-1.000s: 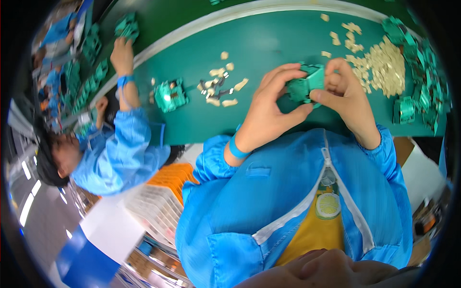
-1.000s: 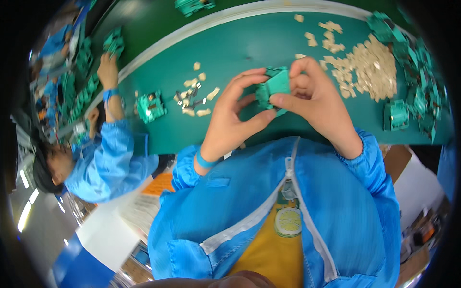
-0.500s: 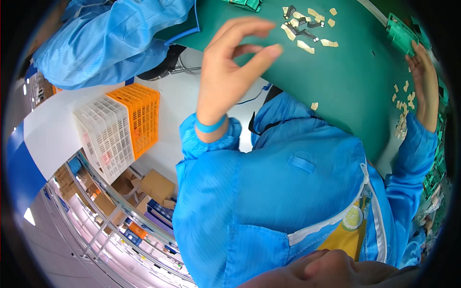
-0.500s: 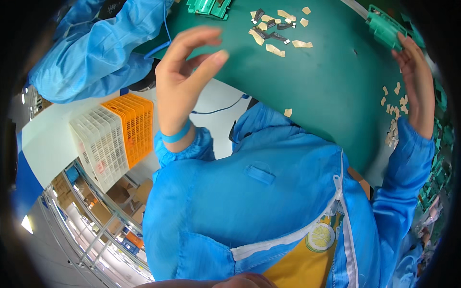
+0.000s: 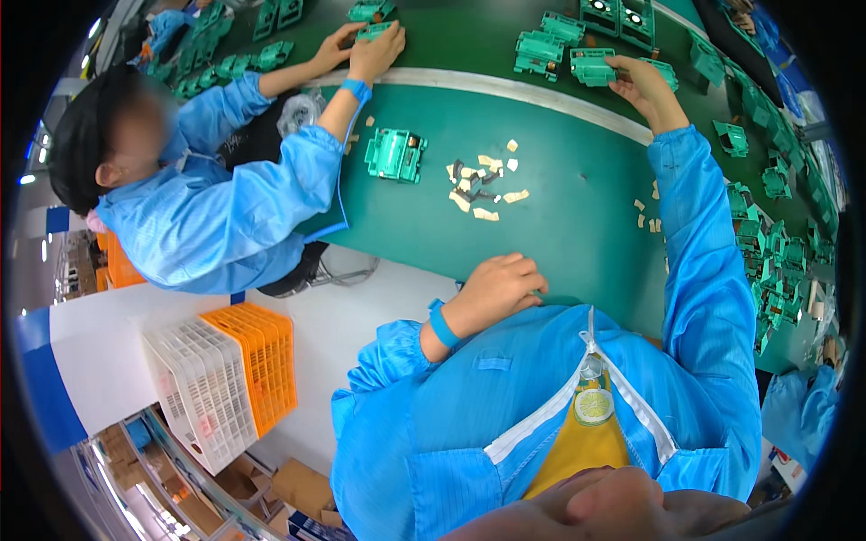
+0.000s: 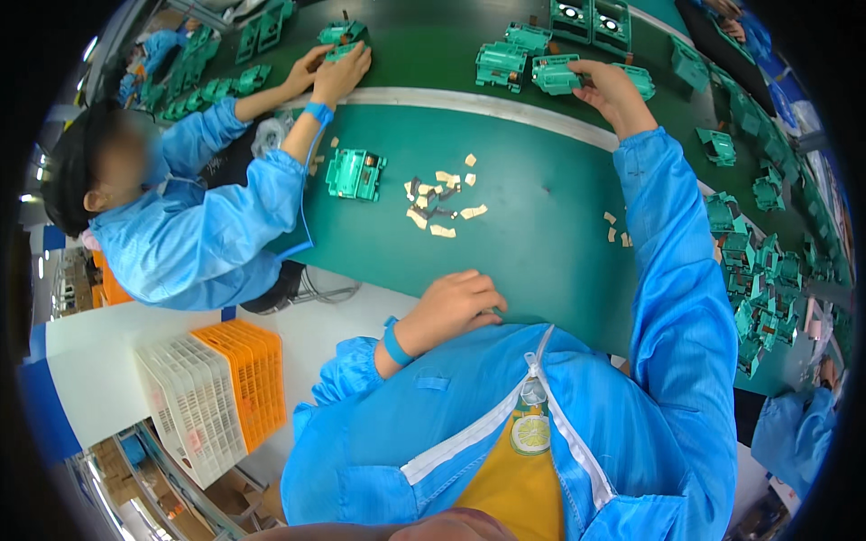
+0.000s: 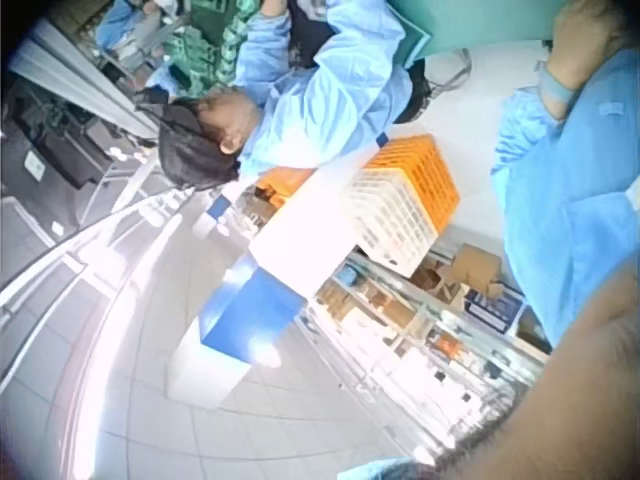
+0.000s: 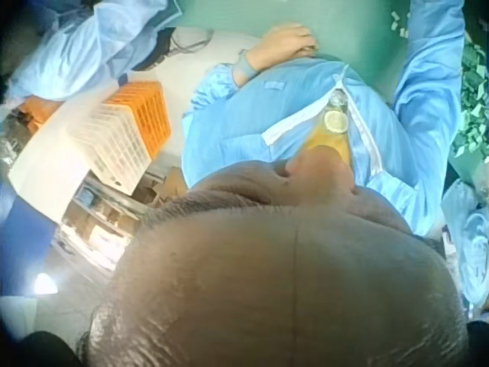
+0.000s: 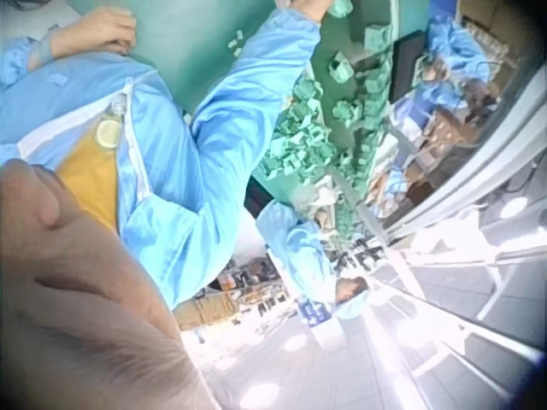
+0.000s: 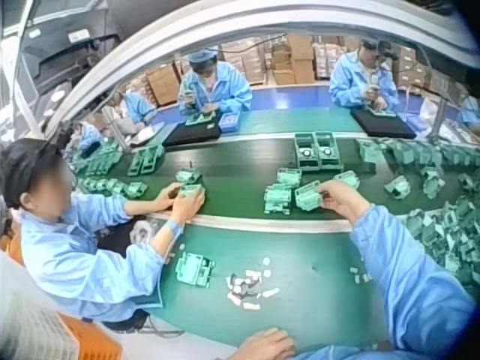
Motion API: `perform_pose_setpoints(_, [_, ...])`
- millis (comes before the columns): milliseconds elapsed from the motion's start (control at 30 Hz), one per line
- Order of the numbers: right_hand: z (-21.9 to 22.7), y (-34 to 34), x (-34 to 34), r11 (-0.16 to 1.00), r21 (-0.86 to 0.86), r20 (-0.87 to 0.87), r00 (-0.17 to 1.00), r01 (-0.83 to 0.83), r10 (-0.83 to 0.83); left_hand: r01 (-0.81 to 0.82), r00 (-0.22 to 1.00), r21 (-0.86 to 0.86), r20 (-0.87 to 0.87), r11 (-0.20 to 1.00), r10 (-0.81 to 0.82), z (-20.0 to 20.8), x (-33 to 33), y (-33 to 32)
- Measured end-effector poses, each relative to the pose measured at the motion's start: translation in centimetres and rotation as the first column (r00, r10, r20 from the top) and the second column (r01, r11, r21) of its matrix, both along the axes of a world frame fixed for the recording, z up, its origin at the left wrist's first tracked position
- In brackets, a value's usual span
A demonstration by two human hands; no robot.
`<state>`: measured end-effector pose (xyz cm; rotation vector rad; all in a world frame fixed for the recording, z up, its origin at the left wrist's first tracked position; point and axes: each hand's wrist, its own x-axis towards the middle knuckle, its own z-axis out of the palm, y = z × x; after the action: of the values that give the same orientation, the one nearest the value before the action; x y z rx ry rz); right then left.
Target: The person assembles internal circuit parts and foam strips into green electronic housings by hand on a production line.
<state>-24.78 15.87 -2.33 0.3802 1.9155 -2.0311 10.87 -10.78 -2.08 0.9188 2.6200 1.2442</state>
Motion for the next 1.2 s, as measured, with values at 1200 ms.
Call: perform_pose_setpoints(1200, [3.5,1.9,28.5,0.771,0.593,-0.442,0.707,-0.232,0.552,-0.451,0.893,-0.242,-0.123,0.859,0.434,0.7,-5.9,1.6])
